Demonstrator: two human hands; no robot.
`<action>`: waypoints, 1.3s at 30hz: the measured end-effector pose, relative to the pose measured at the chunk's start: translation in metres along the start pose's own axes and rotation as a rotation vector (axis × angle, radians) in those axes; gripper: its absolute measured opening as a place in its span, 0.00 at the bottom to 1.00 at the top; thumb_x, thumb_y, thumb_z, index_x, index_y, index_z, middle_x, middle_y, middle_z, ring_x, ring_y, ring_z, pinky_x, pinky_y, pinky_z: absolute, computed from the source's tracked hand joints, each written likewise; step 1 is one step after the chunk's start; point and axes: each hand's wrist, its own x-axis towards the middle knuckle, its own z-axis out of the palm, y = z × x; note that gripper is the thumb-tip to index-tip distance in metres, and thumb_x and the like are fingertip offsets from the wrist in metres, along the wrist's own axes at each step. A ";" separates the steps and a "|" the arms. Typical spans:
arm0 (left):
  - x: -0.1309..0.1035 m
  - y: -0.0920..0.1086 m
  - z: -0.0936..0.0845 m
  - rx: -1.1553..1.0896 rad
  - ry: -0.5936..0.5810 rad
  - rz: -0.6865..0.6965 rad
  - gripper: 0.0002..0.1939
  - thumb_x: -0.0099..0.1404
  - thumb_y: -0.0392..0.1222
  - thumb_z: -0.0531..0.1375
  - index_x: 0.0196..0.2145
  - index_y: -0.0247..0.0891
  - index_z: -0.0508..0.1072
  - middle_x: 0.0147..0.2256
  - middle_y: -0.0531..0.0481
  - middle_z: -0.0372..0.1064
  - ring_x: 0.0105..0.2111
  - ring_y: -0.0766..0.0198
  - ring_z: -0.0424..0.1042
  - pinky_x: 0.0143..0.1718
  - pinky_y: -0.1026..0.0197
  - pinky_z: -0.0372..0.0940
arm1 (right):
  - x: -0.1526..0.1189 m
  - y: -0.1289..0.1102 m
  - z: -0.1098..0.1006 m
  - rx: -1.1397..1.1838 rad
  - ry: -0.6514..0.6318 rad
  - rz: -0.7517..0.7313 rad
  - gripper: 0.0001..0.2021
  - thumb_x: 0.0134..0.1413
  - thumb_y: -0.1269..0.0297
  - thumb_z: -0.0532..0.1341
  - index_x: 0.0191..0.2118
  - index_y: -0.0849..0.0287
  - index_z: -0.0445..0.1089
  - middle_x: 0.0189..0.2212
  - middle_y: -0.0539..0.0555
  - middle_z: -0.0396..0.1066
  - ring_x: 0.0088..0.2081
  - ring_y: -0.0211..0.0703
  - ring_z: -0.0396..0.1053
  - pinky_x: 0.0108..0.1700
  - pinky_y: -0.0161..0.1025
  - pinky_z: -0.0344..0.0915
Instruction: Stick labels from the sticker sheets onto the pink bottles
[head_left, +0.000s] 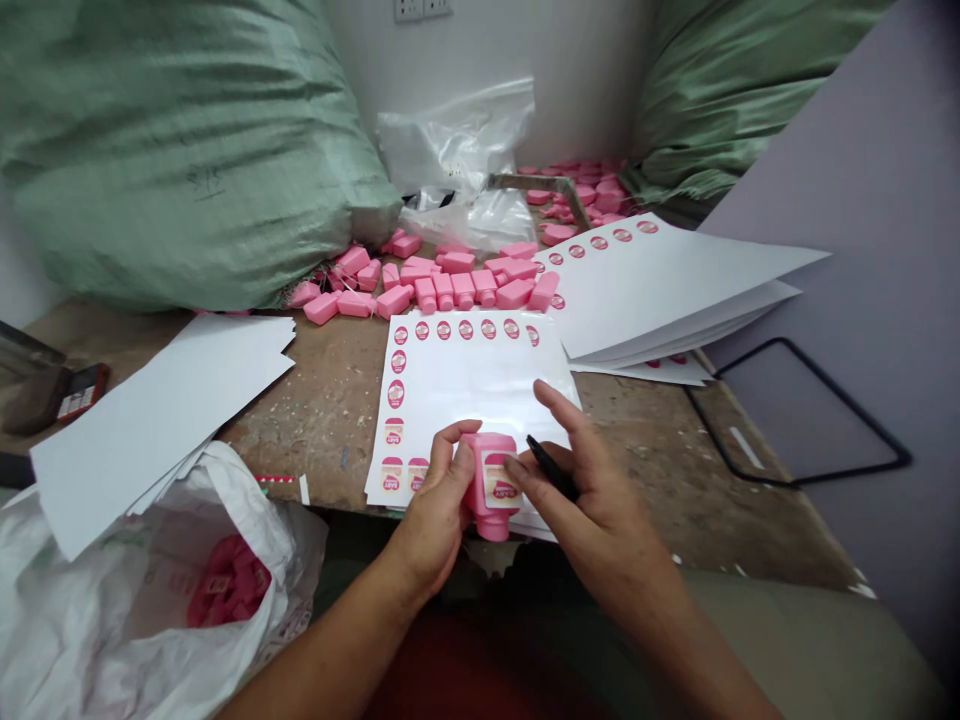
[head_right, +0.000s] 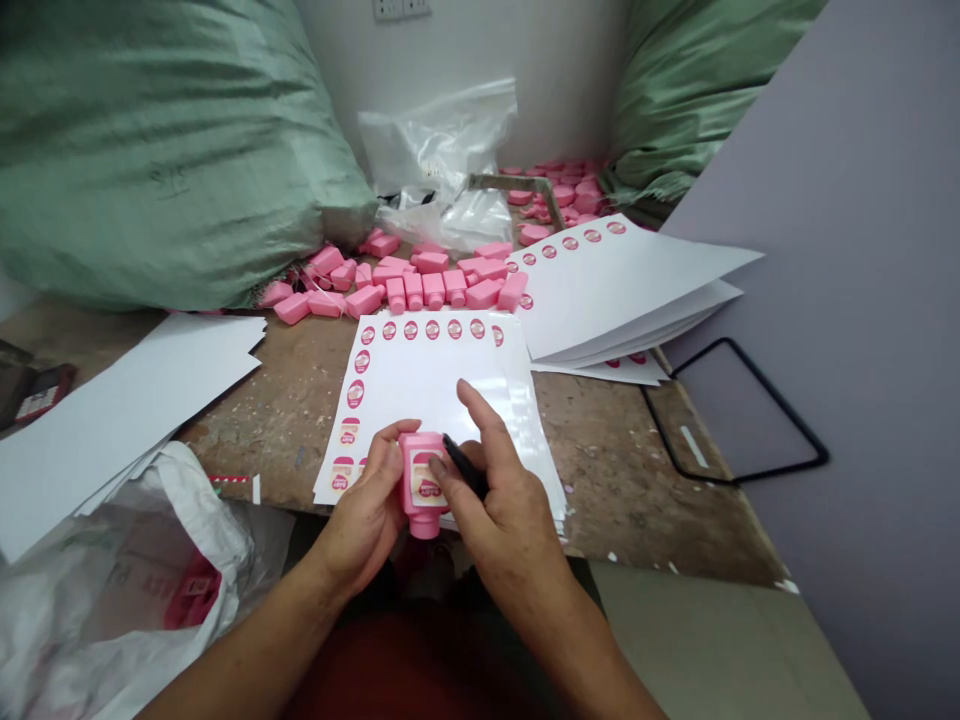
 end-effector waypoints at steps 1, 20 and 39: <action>0.000 0.000 0.000 0.004 0.001 0.002 0.17 0.68 0.53 0.54 0.51 0.45 0.61 0.43 0.50 0.71 0.43 0.62 0.71 0.45 0.60 0.63 | 0.000 0.000 0.000 -0.006 0.001 -0.003 0.31 0.56 0.57 0.59 0.65 0.50 0.54 0.33 0.51 0.70 0.30 0.42 0.68 0.33 0.41 0.65; -0.001 -0.001 -0.001 0.096 0.026 0.000 0.20 0.66 0.57 0.53 0.52 0.47 0.59 0.43 0.50 0.70 0.36 0.64 0.72 0.36 0.62 0.62 | 0.000 0.002 0.002 -0.011 0.001 -0.009 0.28 0.58 0.58 0.57 0.64 0.49 0.56 0.39 0.53 0.71 0.29 0.40 0.66 0.34 0.40 0.65; 0.000 -0.001 -0.001 0.230 0.182 0.211 0.20 0.63 0.46 0.61 0.50 0.45 0.59 0.44 0.48 0.68 0.43 0.59 0.72 0.44 0.55 0.66 | 0.006 0.013 -0.014 -0.416 0.122 -0.140 0.22 0.57 0.53 0.57 0.56 0.52 0.68 0.34 0.57 0.77 0.32 0.53 0.72 0.34 0.46 0.64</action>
